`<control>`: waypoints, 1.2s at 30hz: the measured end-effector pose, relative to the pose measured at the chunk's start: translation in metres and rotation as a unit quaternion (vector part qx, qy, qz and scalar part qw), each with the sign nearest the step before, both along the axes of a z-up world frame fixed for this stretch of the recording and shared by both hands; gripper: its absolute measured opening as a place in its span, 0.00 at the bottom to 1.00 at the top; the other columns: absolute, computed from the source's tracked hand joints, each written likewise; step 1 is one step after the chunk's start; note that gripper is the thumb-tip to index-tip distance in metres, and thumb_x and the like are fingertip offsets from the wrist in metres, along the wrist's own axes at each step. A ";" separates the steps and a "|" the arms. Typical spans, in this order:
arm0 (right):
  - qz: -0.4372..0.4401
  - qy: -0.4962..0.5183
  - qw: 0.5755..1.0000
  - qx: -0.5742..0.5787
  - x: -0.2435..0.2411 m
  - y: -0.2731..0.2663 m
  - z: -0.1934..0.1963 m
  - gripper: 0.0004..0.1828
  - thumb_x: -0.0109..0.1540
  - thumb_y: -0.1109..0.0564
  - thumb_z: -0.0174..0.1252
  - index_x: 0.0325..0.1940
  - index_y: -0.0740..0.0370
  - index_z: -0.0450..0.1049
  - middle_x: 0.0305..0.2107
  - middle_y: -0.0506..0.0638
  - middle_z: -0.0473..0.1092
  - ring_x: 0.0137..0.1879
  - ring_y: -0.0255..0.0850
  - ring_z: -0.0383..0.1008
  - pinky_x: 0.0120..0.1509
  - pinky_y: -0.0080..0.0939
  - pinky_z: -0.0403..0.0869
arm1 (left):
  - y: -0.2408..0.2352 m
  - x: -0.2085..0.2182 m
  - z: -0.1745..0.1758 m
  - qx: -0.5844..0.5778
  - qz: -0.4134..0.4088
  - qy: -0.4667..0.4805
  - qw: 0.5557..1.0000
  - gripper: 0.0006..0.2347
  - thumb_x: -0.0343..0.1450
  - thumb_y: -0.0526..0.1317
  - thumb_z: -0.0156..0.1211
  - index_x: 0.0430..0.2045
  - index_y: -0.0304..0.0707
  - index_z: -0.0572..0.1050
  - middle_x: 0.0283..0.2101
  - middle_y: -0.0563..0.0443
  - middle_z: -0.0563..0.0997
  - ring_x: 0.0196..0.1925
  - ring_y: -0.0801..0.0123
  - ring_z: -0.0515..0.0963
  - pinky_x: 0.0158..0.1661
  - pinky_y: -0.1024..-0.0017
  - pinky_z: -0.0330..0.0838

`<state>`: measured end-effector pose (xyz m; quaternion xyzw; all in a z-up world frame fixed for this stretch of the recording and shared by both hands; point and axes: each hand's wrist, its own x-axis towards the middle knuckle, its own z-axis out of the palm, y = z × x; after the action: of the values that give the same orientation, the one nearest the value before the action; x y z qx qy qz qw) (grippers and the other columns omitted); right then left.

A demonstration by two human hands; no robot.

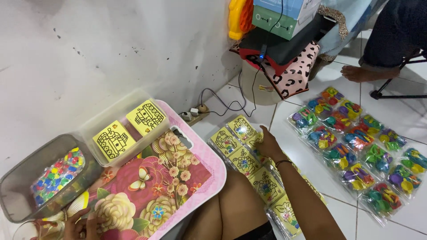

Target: The person places small, colorful puzzle pieces into clear plastic bags containing yellow cards with printed designs. They handle the bags and cards by hand, arranging the pieces inside before setting the completed packages aside.

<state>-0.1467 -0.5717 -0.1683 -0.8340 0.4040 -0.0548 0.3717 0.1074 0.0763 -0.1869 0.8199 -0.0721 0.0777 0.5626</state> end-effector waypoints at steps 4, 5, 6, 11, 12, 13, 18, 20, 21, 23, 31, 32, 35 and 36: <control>-0.010 -0.036 0.999 -0.029 0.008 -0.005 0.006 0.49 0.58 0.56 0.66 0.79 0.55 0.49 0.66 0.69 0.60 0.70 0.60 0.64 0.71 0.53 0.67 | -0.003 0.001 -0.002 -0.073 -0.039 -0.027 0.996 0.13 0.79 0.34 0.57 0.56 0.28 0.68 0.28 0.38 0.81 0.29 0.68 0.81 0.32 0.75 0.76; 0.004 -0.076 0.995 -0.057 0.011 -0.003 0.015 0.48 0.58 0.56 0.66 0.77 0.57 0.49 0.67 0.68 0.59 0.71 0.60 0.61 0.72 0.53 0.65 | -0.003 0.002 -0.003 -0.084 -0.047 -0.030 0.995 0.13 0.79 0.33 0.56 0.57 0.28 0.68 0.28 0.37 0.81 0.29 0.67 0.81 0.33 0.75 0.76; 0.020 -0.116 0.989 -0.087 0.015 -0.001 0.025 0.47 0.58 0.56 0.67 0.76 0.59 0.50 0.67 0.68 0.58 0.73 0.60 0.58 0.73 0.53 0.62 | -0.004 0.002 -0.006 -0.096 -0.053 -0.033 0.993 0.13 0.79 0.33 0.56 0.57 0.28 0.67 0.28 0.37 0.81 0.29 0.67 0.81 0.34 0.74 0.76; 0.068 -0.283 0.944 -0.153 0.041 0.078 0.134 0.40 0.60 0.56 0.65 0.73 0.63 0.57 0.65 0.64 0.62 0.72 0.57 0.62 0.74 0.51 0.62 | -0.045 -0.043 0.070 -0.087 -0.017 -0.030 0.996 0.11 0.78 0.32 0.57 0.54 0.27 0.72 0.30 0.39 0.82 0.32 0.69 0.81 0.36 0.75 0.75; 0.088 -0.340 0.919 -0.182 0.045 0.102 0.160 0.36 0.61 0.57 0.65 0.71 0.64 0.60 0.64 0.63 0.64 0.72 0.57 0.63 0.74 0.51 0.63 | -0.052 -0.053 0.089 -0.072 -0.005 -0.031 0.997 0.11 0.78 0.32 0.58 0.53 0.27 0.74 0.32 0.40 0.82 0.32 0.70 0.80 0.35 0.75 0.73; 0.095 -0.342 0.917 -0.180 0.055 0.125 0.173 0.36 0.61 0.57 0.65 0.71 0.64 0.60 0.64 0.63 0.64 0.72 0.57 0.63 0.74 0.51 0.63 | -0.052 -0.056 0.096 -0.072 0.002 -0.033 0.997 0.11 0.78 0.32 0.58 0.53 0.27 0.74 0.32 0.40 0.82 0.32 0.70 0.80 0.35 0.75 0.73; 0.298 -0.421 0.850 -0.107 0.088 0.262 0.230 0.24 0.57 0.62 0.62 0.58 0.62 0.71 0.53 0.56 0.70 0.61 0.51 0.72 0.67 0.50 0.71 | -0.057 -0.068 0.127 -0.050 -0.030 0.009 0.998 0.10 0.76 0.36 0.55 0.49 0.31 0.75 0.29 0.46 0.81 0.30 0.71 0.78 0.33 0.74 0.71; 0.362 -0.394 0.837 -0.114 0.100 0.309 0.236 0.21 0.57 0.61 0.63 0.55 0.61 0.73 0.51 0.56 0.71 0.59 0.52 0.72 0.65 0.50 0.71 | -0.058 -0.068 0.129 -0.058 -0.033 -0.001 0.998 0.10 0.75 0.35 0.55 0.48 0.32 0.75 0.28 0.47 0.81 0.30 0.71 0.79 0.33 0.73 0.73; 0.415 -0.362 0.825 -0.125 0.106 0.335 0.240 0.19 0.57 0.60 0.63 0.52 0.61 0.75 0.48 0.57 0.71 0.58 0.53 0.72 0.64 0.51 0.71 | -0.056 -0.068 0.131 -0.064 -0.047 -0.005 0.997 0.09 0.75 0.34 0.55 0.47 0.32 0.75 0.27 0.48 0.82 0.30 0.71 0.80 0.34 0.73 0.74; 0.462 -0.322 0.817 -0.124 0.124 0.364 0.218 0.15 0.58 0.57 0.64 0.48 0.61 0.76 0.45 0.56 0.73 0.56 0.52 0.74 0.61 0.51 0.72 | -0.060 -0.072 0.140 -0.063 -0.040 0.000 0.997 0.08 0.75 0.34 0.54 0.46 0.33 0.75 0.27 0.49 0.82 0.29 0.72 0.81 0.33 0.73 0.74; 0.437 -0.191 0.870 -0.125 0.175 0.424 0.173 0.09 0.58 0.53 0.62 0.40 0.57 0.79 0.30 0.54 0.77 0.38 0.52 0.78 0.42 0.53 0.75 | -0.059 -0.083 0.167 -0.031 -0.018 -0.052 0.998 0.07 0.73 0.33 0.57 0.42 0.35 0.77 0.22 0.48 0.78 0.23 0.71 0.75 0.27 0.70 0.69; 0.400 -0.210 0.885 -0.113 0.176 0.423 0.170 0.10 0.58 0.52 0.62 0.40 0.57 0.79 0.28 0.54 0.77 0.36 0.51 0.79 0.40 0.52 0.76 | -0.060 -0.084 0.171 -0.045 -0.027 -0.053 0.997 0.07 0.73 0.34 0.58 0.42 0.34 0.77 0.21 0.50 0.79 0.22 0.71 0.76 0.26 0.70 0.69; 0.361 -0.252 0.894 -0.082 0.182 0.415 0.153 0.10 0.58 0.52 0.64 0.38 0.59 0.79 0.26 0.54 0.77 0.33 0.49 0.79 0.37 0.49 0.76 | -0.061 -0.081 0.172 -0.060 -0.028 -0.068 0.995 0.06 0.73 0.35 0.60 0.41 0.34 0.77 0.21 0.50 0.79 0.22 0.71 0.77 0.26 0.70 0.70; 0.354 -0.272 0.892 -0.062 0.184 0.412 0.144 0.10 0.58 0.51 0.64 0.37 0.60 0.79 0.25 0.54 0.77 0.32 0.48 0.80 0.36 0.47 0.76 | -0.061 -0.081 0.170 -0.059 -0.025 -0.080 0.995 0.07 0.73 0.36 0.61 0.41 0.34 0.77 0.22 0.50 0.80 0.22 0.70 0.78 0.26 0.69 0.70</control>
<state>0.0373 -0.1599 -0.0239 -0.8957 -0.0398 -0.1696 0.4091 0.0261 0.0155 -0.0167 0.7744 -0.1326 0.1327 0.6043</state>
